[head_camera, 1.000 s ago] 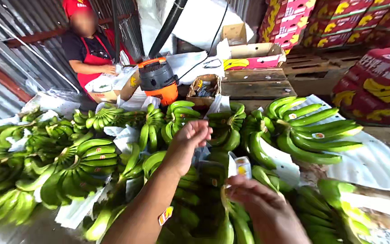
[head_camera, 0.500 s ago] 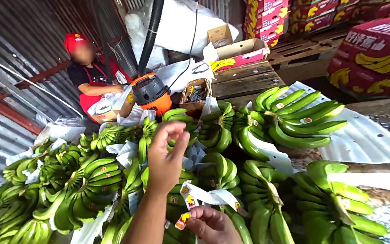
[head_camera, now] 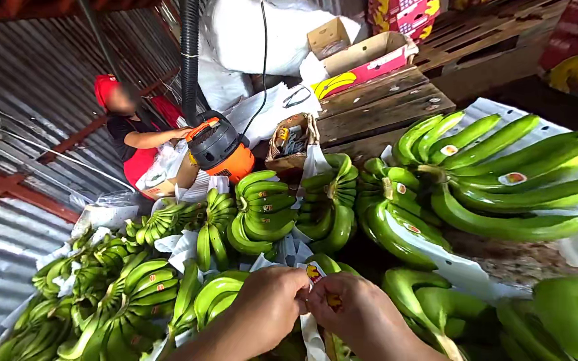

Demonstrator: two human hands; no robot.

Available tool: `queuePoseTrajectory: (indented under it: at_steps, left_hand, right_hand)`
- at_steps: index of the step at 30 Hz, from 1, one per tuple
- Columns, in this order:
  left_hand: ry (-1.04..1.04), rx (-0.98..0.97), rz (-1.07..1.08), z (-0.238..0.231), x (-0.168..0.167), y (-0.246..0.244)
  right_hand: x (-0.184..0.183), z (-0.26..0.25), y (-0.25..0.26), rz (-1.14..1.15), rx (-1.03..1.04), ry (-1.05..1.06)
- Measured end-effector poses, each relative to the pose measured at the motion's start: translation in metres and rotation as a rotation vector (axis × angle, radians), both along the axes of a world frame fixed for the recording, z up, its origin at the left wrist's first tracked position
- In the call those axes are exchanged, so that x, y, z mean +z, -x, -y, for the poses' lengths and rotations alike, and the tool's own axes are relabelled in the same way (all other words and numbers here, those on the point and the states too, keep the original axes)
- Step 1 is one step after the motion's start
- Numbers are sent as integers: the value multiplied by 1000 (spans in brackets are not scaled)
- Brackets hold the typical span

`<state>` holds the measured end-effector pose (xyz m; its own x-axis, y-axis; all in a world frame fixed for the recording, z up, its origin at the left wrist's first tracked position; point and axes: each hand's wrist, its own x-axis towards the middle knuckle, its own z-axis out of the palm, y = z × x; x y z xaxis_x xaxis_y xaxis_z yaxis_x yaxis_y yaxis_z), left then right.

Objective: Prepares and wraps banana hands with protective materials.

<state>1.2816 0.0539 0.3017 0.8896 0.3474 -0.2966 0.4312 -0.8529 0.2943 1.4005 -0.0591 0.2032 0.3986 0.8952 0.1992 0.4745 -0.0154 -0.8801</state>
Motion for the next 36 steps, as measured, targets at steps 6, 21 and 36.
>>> queuePoseTrajectory:
  at_steps: [6,21,36]
  left_hand:
    - [109,596,-9,-128,-44,-50]
    - [-354,638,-564,-198,-118,-106]
    - [-434,85,1095,14,-45,100]
  right_hand:
    - [-32,-18,-27,-237,-36,0]
    - [-39,-11,-46,-363,-23,-95]
    - [58,12,77,-768,233,-22]
